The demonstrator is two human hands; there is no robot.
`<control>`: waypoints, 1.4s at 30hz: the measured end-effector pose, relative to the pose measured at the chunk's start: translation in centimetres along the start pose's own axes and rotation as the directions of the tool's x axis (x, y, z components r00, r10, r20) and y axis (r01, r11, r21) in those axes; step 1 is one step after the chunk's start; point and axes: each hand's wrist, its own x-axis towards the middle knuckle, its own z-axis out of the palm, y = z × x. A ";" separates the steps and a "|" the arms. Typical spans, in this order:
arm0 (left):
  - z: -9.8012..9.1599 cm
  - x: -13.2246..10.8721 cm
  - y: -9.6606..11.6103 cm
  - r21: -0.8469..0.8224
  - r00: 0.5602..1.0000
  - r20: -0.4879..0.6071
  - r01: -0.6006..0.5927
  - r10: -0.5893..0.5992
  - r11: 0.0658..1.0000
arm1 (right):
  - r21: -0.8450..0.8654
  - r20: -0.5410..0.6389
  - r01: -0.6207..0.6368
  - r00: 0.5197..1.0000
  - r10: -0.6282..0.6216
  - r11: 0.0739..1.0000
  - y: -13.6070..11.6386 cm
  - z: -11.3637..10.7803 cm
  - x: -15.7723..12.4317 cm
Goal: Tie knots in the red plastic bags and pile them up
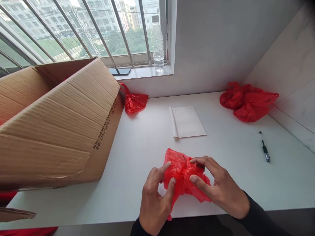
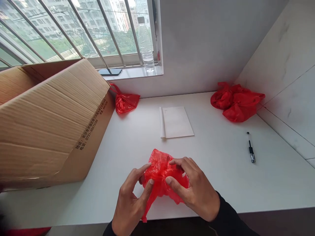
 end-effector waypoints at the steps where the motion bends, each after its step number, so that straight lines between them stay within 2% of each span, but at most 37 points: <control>1: 0.1 0.1 0.2 -0.004 1.000 0.000 -0.002 0.002 1.000 | -0.015 0.027 0.015 1.000 -0.015 1.000 -0.1 0.1 0.0; 4: -0.1 0.2 -0.1 -0.083 0.987 -0.108 0.106 -0.115 0.991 | -0.035 0.005 0.033 0.999 -0.033 0.999 0.1 -0.4 -0.1; 6: -0.5 0.2 -0.7 -0.155 0.952 -0.188 0.214 -0.241 0.964 | -0.032 -0.086 -0.033 0.996 0.031 0.999 0.5 -1.1 -0.2; 8: -0.8 0.0 -1.2 -0.152 0.935 -0.236 0.234 -0.265 0.960 | -0.022 -0.139 -0.125 0.983 0.121 0.992 0.9 -1.7 -0.4; 11: -0.6 -0.1 -1.2 -0.005 0.962 -0.264 0.071 -0.069 0.997 | -0.018 -0.120 -0.147 0.982 0.144 0.989 1.1 -1.5 -0.5; 13: -0.1 -0.1 -0.7 0.074 0.972 -0.221 -0.058 0.073 0.996 | -0.030 -0.113 -0.110 0.988 0.106 0.994 0.8 -0.9 -0.5; 16: 0.3 0.2 -0.3 0.072 0.971 -0.179 -0.147 0.158 0.987 | -0.036 -0.098 -0.081 0.992 0.078 0.996 0.1 -0.3 -0.5; 18: 0.1 0.3 -0.3 0.006 0.968 -0.232 -0.098 0.096 0.995 | 0.014 -0.111 -0.115 0.987 0.116 0.993 0.0 -0.2 -0.6; 21: -0.9 -0.1 -0.8 -0.149 0.945 -0.310 0.065 -0.109 0.987 | 0.126 -0.164 -0.192 0.964 0.212 0.973 0.9 -0.4 -0.9; 23: -1.6 -0.6 -1.1 -0.246 0.921 -0.322 0.144 -0.221 0.958 | 0.185 -0.174 -0.199 0.957 0.231 0.963 1.7 -0.4 -1.3; 26: -2.2 -1.6 -0.9 -0.339 0.904 -0.325 0.163 -0.278 0.927 | 0.221 -0.193 -0.132 0.965 0.176 0.966 2.1 -0.1 -2.1; 29: -2.2 -2.4 0.4 -0.353 0.920 -0.322 0.104 -0.225 0.930 | 0.166 -0.211 -0.030 0.975 0.065 0.986 1.0 0.6 -2.9; 33: -1.8 -2.7 2.3 -0.264 0.938 -0.314 0.063 -0.148 0.962 | 0.006 -0.201 0.158 0.968 -0.154 0.987 -0.3 1.1 -3.0; 35: -1.9 -2.4 2.7 -0.282 0.923 -0.347 0.065 -0.165 0.957 | -0.001 -0.236 0.174 0.957 -0.170 0.985 -0.2 0.8 -2.8; 37: -2.2 -1.9 2.6 -0.343 0.907 -0.372 0.062 -0.196 0.937 | 0.028 -0.300 0.118 0.948 -0.104 0.993 0.0 0.2 -2.8; 38: -2.3 -1.7 2.6 -0.376 0.904 -0.376 0.054 -0.205 0.925 | 0.024 -0.343 0.103 0.935 -0.088 0.994 -0.1 -0.2 -3.0; 40: -2.6 -1.4 2.5 -0.453 0.901 -0.372 0.034 -0.224 0.891 | -0.027 -0.454 0.138 0.881 -0.135 0.990 -0.8 -0.8 -3.6; 42: -2.6 -1.2 2.6 -0.528 0.902 -0.356 0.022 -0.244 0.849 | -0.061 -0.506 0.270 0.821 -0.263 0.961 -2.2 -1.1 -4.4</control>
